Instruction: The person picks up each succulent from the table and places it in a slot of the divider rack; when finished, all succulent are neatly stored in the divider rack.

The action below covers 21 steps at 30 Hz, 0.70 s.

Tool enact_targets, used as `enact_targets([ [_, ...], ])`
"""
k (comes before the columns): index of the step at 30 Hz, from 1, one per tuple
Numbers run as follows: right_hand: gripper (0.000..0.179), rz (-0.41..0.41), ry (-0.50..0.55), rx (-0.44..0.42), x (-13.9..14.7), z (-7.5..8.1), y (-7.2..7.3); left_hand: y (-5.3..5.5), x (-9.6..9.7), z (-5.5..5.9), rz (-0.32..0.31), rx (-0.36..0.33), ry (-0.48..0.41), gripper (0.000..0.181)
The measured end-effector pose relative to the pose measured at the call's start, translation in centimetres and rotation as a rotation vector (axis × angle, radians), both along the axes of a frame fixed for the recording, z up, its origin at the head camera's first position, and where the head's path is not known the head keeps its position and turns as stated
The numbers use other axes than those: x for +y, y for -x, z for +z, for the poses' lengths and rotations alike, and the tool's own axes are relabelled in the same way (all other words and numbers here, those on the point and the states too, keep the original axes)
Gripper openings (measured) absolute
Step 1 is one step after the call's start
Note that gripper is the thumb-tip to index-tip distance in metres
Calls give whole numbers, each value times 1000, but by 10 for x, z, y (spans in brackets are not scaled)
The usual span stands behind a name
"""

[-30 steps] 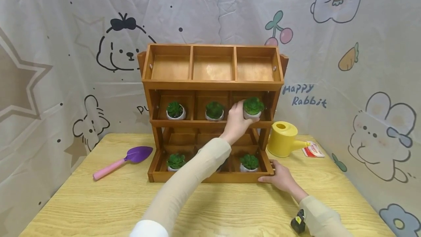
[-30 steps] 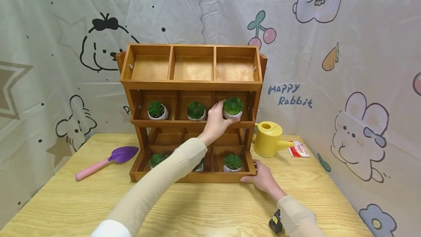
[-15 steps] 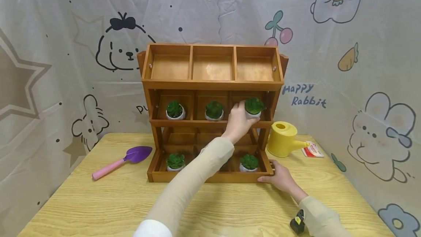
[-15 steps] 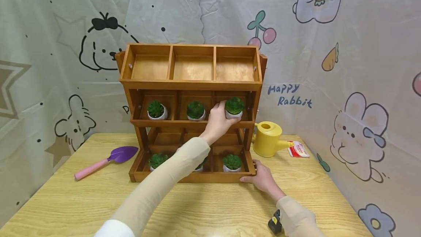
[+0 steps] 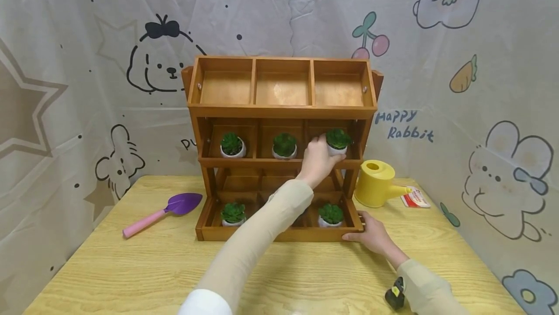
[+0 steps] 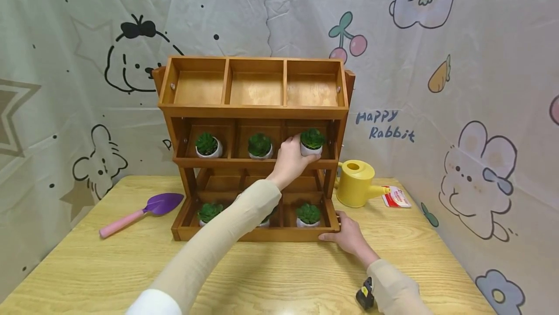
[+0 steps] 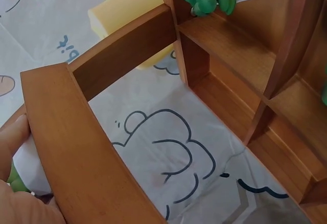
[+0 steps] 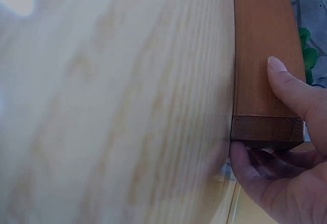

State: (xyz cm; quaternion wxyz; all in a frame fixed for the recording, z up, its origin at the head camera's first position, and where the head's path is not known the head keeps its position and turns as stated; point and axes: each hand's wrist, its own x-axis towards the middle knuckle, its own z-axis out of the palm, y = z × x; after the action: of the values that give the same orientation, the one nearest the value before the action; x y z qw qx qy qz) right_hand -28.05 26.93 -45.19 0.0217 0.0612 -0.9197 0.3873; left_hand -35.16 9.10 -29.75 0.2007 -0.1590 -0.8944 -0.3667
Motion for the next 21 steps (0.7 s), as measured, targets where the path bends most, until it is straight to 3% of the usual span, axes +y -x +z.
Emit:
enact_targets([
  [8, 86, 1, 1, -5, -1, 0, 0, -1, 0, 3, 0, -42, 24, 59],
  [21, 87, -1, -13, -1, 0, 2, 0, 3, 1, 2, 15, -29, 70, 58],
])
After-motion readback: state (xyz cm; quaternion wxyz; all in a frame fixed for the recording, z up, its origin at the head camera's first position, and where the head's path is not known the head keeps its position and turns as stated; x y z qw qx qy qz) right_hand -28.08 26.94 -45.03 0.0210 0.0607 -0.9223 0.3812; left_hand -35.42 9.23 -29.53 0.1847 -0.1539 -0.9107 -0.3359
